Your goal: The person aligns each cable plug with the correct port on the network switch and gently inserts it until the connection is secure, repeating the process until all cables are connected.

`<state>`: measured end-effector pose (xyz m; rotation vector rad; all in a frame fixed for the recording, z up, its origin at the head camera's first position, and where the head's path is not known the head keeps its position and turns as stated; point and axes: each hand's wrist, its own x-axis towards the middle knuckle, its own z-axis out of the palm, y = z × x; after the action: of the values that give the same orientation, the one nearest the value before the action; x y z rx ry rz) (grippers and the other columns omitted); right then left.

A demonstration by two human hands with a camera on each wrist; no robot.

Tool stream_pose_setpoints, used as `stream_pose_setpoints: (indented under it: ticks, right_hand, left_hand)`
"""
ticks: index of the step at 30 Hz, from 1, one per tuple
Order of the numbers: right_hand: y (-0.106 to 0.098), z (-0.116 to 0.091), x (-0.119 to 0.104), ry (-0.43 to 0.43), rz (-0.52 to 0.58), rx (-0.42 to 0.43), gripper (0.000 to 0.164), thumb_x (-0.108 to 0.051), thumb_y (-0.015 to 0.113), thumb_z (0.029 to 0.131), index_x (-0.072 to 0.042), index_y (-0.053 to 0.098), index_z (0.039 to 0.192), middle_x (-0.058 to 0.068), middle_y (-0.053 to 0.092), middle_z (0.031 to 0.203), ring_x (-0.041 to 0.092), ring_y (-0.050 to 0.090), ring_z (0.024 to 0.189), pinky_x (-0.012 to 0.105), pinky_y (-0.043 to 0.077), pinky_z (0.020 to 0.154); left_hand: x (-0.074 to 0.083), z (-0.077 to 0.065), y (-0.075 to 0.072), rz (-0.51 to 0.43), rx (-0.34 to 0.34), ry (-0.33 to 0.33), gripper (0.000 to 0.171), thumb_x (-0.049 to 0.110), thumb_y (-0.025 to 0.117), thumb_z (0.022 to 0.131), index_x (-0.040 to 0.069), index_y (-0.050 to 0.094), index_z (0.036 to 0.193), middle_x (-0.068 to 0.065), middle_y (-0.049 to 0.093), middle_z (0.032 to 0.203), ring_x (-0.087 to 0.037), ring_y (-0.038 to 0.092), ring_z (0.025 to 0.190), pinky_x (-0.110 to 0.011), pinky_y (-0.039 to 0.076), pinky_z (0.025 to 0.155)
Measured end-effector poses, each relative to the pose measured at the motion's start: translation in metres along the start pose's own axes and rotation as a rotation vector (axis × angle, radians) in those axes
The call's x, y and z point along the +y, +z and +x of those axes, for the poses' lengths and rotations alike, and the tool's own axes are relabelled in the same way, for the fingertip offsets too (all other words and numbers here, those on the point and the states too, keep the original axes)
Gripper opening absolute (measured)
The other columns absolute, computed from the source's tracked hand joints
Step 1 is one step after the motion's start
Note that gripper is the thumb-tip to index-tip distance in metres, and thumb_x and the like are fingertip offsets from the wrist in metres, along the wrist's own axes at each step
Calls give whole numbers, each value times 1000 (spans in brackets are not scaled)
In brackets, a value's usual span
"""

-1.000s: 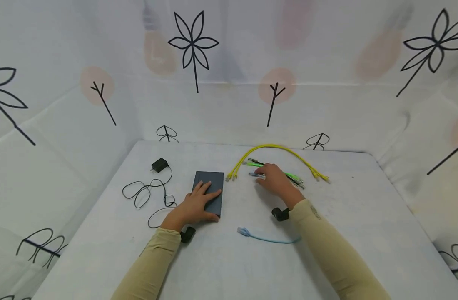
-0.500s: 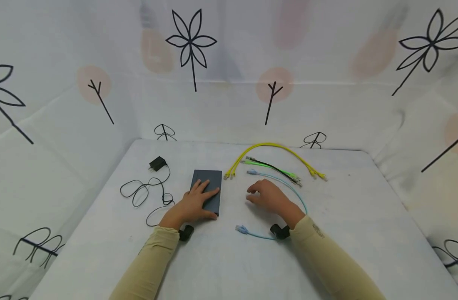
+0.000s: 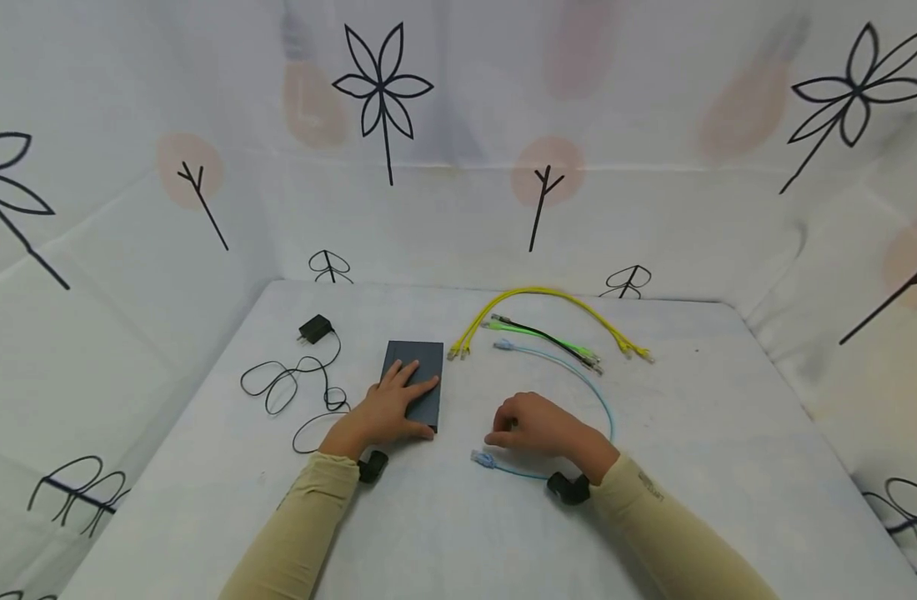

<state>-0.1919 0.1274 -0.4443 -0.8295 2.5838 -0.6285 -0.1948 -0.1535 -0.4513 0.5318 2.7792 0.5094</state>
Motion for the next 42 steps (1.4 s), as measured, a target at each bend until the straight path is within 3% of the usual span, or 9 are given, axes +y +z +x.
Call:
stream_pose_setpoints:
  ticks: [10, 24, 31, 36, 42]
  right_hand:
    - [11, -5, -10, -63, -13, -47, 20, -47, 75, 81, -29, 68, 80, -17, 59, 75, 2, 53, 70, 22, 46, 67]
    - [15, 1, -20, -86, -160, -60, 14, -37, 71, 84, -25, 65, 80, -15, 53, 71, 4, 48, 66, 23, 41, 62]
    - [8, 4, -23, -62, -62, -37, 6, -26, 69, 87, -20, 66, 87, -11, 62, 71, 4, 54, 63, 24, 46, 61]
    - [3, 6, -21, -36, 24, -41, 13, -25, 70, 89, -17, 71, 98, -6, 72, 81, 2, 61, 69, 26, 50, 64]
    - [-4, 10, -16, 4, 148, -57, 17, -20, 71, 87, -15, 73, 103, -4, 74, 87, 6, 64, 75, 29, 52, 67]
  left_hand:
    - [-2, -1, 2, -12, -1, 6, 89, 59, 73, 77, 36, 31, 152, -7, 10, 164, -36, -1, 151, -66, 24, 111]
    - [-4, 0, 4, -13, 9, 2, 89, 59, 73, 76, 37, 31, 151, -6, 11, 164, -35, -1, 151, -65, 24, 111]
    - [-2, -1, 2, -9, 11, 3, 89, 59, 73, 77, 37, 32, 151, -7, 12, 164, -36, 0, 151, -66, 24, 110]
    - [0, -1, 1, 1, 15, 0, 88, 59, 74, 76, 37, 33, 151, -7, 13, 164, -36, 1, 151, -65, 25, 111]
    - [2, -1, -1, 2, 11, -4, 87, 58, 74, 77, 36, 33, 151, -7, 13, 164, -36, 1, 151, -64, 25, 111]
